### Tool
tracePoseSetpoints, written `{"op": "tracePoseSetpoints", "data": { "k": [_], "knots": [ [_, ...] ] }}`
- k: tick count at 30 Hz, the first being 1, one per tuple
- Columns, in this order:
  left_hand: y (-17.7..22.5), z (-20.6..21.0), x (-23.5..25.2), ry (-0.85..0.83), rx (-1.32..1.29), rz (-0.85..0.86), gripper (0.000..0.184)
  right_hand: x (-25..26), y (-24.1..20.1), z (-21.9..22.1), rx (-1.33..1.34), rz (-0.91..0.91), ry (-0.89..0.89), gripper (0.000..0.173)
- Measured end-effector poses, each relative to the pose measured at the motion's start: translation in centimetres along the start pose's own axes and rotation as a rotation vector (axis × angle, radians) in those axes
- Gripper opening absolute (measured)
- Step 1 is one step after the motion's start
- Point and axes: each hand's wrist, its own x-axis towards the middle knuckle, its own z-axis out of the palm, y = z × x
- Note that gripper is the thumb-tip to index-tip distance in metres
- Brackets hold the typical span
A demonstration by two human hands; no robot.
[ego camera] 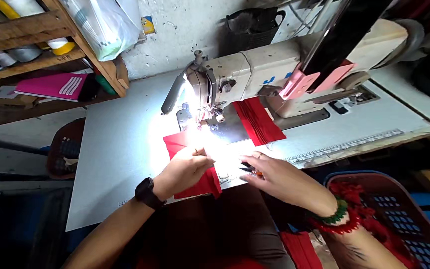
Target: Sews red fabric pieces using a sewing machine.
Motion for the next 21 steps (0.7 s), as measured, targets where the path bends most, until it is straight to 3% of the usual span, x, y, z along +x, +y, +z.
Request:
{"op": "tracePoseSetpoints", "data": {
  "k": [5, 13, 16, 19, 21],
  "knots": [
    [-0.4, -0.4, 0.9, 0.039, 0.153, -0.036, 0.023, 3.4, -2.0, 0.8, 0.071, -0.113, 0.163, 0.029],
    [-0.5, 0.8, 0.8, 0.127, 0.312, -0.024, 0.023, 6.5, -3.1, 2.5, 0.09, -0.13, 0.144, 0.024],
    [-2.4, 1.0, 1.7, 0.18, 0.285, -0.14, 0.019, 9.0, -2.1, 2.3, 0.082, -0.04, 0.115, 0.023],
    [-5.6, 0.5, 3.6, 0.113, 0.153, -0.406, 0.026, 12.8, -0.3, 1.8, 0.042, 0.088, 0.118, 0.022],
    [-7.5, 0.5, 5.0, 0.113, 0.13, -0.495, 0.026, 15.5, 0.2, 1.4, 0.053, 0.185, 0.108, 0.025]
  ]
}}
